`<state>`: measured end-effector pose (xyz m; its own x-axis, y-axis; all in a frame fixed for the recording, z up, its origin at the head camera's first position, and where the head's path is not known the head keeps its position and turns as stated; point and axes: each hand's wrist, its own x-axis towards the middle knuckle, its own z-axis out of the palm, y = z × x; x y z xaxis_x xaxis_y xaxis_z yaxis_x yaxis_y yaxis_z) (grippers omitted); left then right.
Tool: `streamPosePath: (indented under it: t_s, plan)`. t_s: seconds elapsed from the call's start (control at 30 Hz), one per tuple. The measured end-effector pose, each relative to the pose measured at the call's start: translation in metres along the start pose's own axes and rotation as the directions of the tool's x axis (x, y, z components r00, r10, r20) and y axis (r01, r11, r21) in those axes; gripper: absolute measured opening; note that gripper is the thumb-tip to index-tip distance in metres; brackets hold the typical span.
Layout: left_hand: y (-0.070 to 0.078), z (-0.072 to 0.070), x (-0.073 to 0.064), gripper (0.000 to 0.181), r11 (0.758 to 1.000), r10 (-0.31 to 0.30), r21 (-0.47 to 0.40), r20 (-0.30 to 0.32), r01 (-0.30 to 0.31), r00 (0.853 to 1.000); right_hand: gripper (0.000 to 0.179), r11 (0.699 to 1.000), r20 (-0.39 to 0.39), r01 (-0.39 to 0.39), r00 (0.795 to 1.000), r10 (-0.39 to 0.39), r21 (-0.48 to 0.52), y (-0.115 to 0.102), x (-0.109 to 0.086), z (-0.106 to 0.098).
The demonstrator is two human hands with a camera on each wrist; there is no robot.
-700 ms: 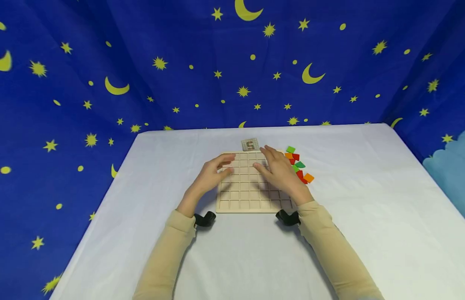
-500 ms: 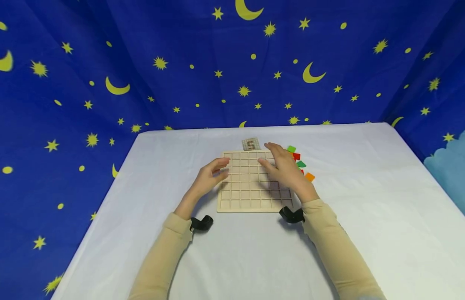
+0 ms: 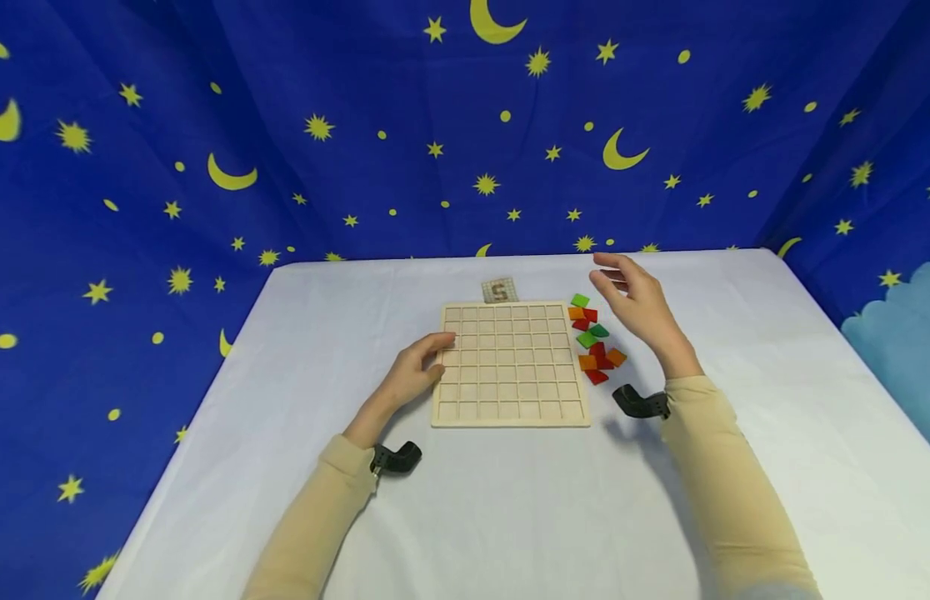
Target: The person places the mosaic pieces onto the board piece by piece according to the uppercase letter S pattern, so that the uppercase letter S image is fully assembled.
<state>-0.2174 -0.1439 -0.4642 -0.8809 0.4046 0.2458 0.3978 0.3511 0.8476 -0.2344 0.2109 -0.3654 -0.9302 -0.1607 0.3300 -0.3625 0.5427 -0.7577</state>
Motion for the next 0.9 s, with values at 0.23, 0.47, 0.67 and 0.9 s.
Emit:
streamPosePath:
  t_s: [0.23, 0.47, 0.67, 0.9]
  plan:
    - [0.035, -0.007, -0.007, 0.048, 0.999, 0.003, 0.040, 0.025, -0.004, 1.000, 0.049, 0.994, 0.010, -0.072, 0.997, 0.071, 0.081, 0.030, 0.006, -0.017]
    - [0.005, -0.003, -0.003, 0.050, 0.999, -0.032, 0.030, 0.025, 0.032, 0.999, 0.048, 0.970, 0.078, -0.177, 0.983, 0.166, 0.166, 0.051, 0.003, -0.016]
    - [-0.002, -0.002, -0.003, 0.050, 0.999, -0.028, 0.034, 0.026, 0.027, 0.999, 0.050, 0.935, 0.126, -0.223, 0.973, 0.195, 0.274, 0.072, 0.000, -0.009]
    - [-0.003, -0.004, -0.004, 0.052, 1.000, -0.019, 0.013, 0.031, 0.019, 0.999, 0.049, 0.901, 0.153, -0.234, 0.970, 0.190, 0.364, 0.092, -0.003, -0.002]
